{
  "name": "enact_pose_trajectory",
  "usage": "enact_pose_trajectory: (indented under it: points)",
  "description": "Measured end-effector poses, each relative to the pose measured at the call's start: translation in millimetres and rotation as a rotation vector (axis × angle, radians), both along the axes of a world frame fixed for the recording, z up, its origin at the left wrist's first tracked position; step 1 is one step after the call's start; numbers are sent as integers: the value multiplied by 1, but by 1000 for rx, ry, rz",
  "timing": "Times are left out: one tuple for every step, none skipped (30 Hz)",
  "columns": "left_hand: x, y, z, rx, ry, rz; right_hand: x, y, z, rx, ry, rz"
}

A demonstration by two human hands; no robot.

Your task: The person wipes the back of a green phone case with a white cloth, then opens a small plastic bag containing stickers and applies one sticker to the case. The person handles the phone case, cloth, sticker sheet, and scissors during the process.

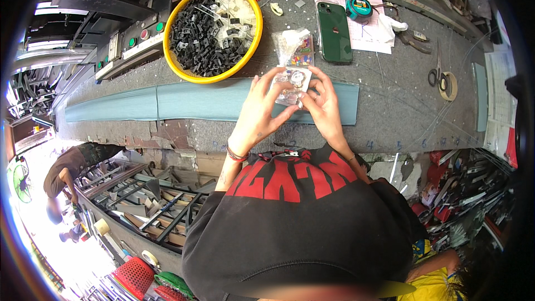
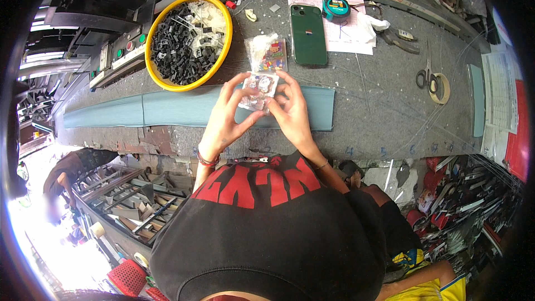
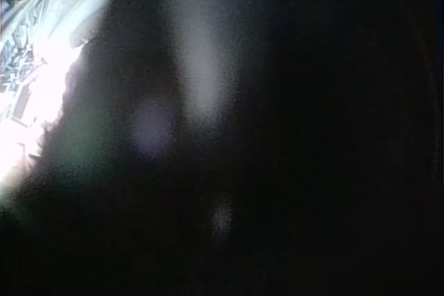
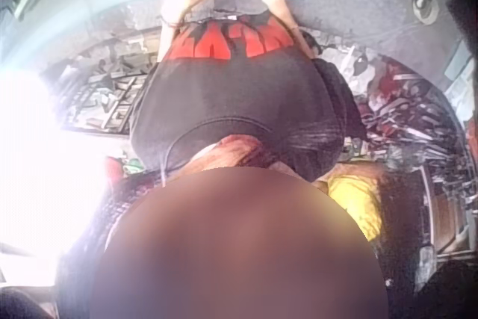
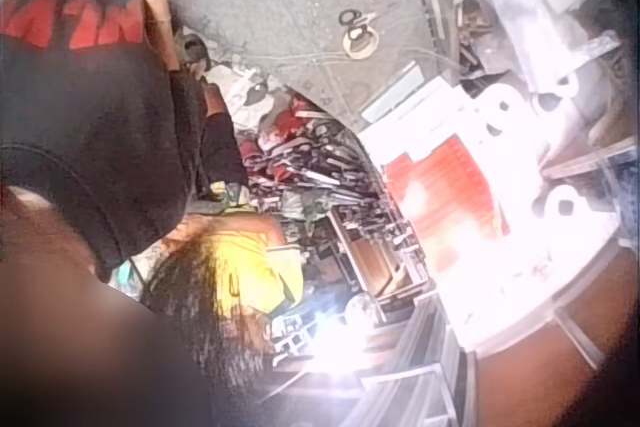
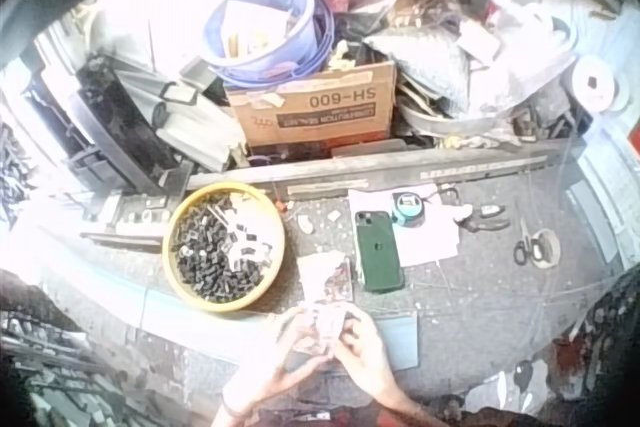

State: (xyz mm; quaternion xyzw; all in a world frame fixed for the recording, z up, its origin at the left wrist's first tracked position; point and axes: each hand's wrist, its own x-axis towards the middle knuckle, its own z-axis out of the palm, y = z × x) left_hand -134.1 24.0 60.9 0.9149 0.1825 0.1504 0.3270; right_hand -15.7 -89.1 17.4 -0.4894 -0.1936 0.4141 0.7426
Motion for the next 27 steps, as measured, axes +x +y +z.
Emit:
enact_pose_trajectory:
  points:
    - [1, -1, -2, -96, -64, 59, 0, 0, 1, -21, -9, -15]
    - [1, -3, -5, -180, -134, 110, -1, 0, 2, 6, -60, -27]
    - [1, 0, -6, -131, -97, 95, -2, 0, 3, 4, -95, -42]
    - [2, 0, -8, -228, -107, 124, -3, 0, 5, 13, -129, -54]
    - [2, -1, -10, -321, -128, 153, -4, -1, 6, -21, -178, -68]
    - [3, -1, -12, -423, -129, 192, -5, -1, 8, -43, -227, -78]
    - [2, -3, -13, -604, -116, 204, -6, -1, 10, -65, -276, -88]
    - [3, -4, -13, -670, -164, 198, -7, -2, 11, -78, -330, -88]
    - [4, -7, -14, -738, -201, 206, -7, -2, 13, -91, -384, -88]
    - [5, -9, -14, -801, -242, 211, -8, -3, 14, -104, -448, -90]
    - [7, -11, -14, -760, -261, 240, -8, -3, 14, -99, -475, -75]
    - [9, -12, -14, -753, -266, 249, -8, -4, 15, -93, -512, -62]
    - [10, -12, -14, -745, -265, 253, -8, -5, 15, -88, -550, -51]
    - [10, -12, -13, -738, -263, 256, -8, -6, 15, -82, -609, -34]
    - [11, -12, -13, -738, -244, 259, -8, -7, 15, -77, -668, -18]
    - [10, -12, -12, -739, -224, 261, -8, -8, 14, -68, -725, -4]
    - [10, -11, -12, -736, -208, 267, -8, -8, 13, -68, -716, 8]
    - [9, -11, -12, -754, -204, 271, -7, -8, 13, -65, -703, 17]
    - [8, -11, -12, -769, -204, 279, -7, -8, 12, -60, -684, 25]
    - [7, -11, -12, -784, -204, 288, -8, -8, 11, -60, -642, 22]
    - [7, -11, -12, -784, -227, 293, -8, -8, 10, -60, -595, 17]
    - [6, -11, -13, -783, -250, 299, -8, -7, 10, -60, -547, 13]
    - [6, -11, -14, -779, -273, 303, -8, -7, 9, -57, -508, 9]
    - [5, -10, -15, -784, -274, 302, -8, -6, 9, -54, -469, 5]
    - [5, -10, -15, -785, -275, 301, -8, -6, 8, -53, -435, -3]
    - [4, -10, -16, -781, -278, 303, -9, -6, 8, -41, -408, 1]
    - [4, -9, -16, -796, -289, 304, -9, -6, 8, -31, -387, 1]
